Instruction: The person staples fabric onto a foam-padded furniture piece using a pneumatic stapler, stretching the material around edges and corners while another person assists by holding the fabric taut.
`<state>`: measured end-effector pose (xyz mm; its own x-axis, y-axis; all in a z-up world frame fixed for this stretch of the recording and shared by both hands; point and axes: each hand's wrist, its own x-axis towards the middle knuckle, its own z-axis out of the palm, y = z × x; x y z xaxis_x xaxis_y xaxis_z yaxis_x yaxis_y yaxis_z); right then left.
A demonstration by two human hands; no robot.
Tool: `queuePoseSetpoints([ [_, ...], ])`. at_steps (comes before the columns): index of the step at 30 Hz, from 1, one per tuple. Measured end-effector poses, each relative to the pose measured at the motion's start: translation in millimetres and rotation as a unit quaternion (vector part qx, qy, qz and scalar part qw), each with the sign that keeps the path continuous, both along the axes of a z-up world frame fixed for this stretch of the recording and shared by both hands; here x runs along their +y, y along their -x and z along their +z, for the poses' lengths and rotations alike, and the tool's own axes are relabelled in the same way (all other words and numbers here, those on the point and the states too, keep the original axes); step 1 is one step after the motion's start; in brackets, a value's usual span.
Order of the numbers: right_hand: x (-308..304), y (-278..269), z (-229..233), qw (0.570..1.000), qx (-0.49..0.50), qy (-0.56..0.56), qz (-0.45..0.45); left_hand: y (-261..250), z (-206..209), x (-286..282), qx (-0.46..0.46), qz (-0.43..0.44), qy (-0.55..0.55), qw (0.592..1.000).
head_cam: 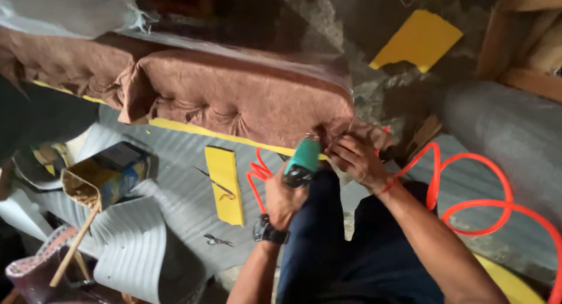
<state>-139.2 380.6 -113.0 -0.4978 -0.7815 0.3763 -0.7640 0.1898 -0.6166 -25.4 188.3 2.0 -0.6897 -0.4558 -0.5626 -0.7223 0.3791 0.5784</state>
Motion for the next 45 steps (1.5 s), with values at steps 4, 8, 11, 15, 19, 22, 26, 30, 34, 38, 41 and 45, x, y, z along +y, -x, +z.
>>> queuePoseSetpoints([
  [4,6.0,-21.9,12.6,0.999,-0.045,-0.012,-0.015,-4.7,-25.2,-20.7,-0.124,0.053,0.09,0.987],
  [8,3.8,-19.4,17.9,0.999,-0.034,0.008,-0.022,-9.9,-18.5,-25.4,0.027,0.061,0.03,0.997],
  [11,1.0,-21.4,22.7,0.999,-0.04,0.014,-0.032,-4.6,-12.7,-40.8,0.047,0.052,0.066,0.995],
  [15,5.4,-21.6,16.4,0.999,-0.037,-0.017,-0.02,1.5,-22.8,-59.5,-0.07,0.085,0.115,0.987],
  [19,3.5,-31.5,36.0,0.997,-0.024,-0.055,-0.041,-7.3,-6.8,-63.5,0.037,0.07,0.079,0.994],
  [22,-0.1,-10.2,46.5,0.996,-0.015,-0.059,-0.061,-27.5,4.5,-64.0,0.036,0.107,0.103,0.988],
  [26,-17.2,-11.0,77.1,0.993,-0.061,-0.075,-0.061,-97.9,25.1,-68.6,-0.047,0.24,0.089,0.966],
  [30,-43.8,-16.7,99.1,0.976,-0.114,-0.133,-0.131,-168.2,30.1,-85.2,-0.047,0.259,0.16,0.951],
  [34,-93.6,-7.6,94.8,0.986,-0.056,-0.119,-0.104,-211.2,15.4,-109.5,-0.107,0.325,0.129,0.931],
  [38,-141.8,-0.1,70.9,0.978,0.067,-0.198,-0.009,-232.7,-4.3,-134.4,-0.081,0.365,0.09,0.923],
  [41,-146.8,-7.5,56.5,0.971,0.1,-0.21,-0.059,-244.7,-25.1,-163.0,-0.082,0.38,0.044,0.92],
  [45,-212.4,-18.4,47.4,0.965,-0.017,-0.213,-0.152,-271.9,-39.2,-194.9,-0.144,0.351,0.01,0.925],
])
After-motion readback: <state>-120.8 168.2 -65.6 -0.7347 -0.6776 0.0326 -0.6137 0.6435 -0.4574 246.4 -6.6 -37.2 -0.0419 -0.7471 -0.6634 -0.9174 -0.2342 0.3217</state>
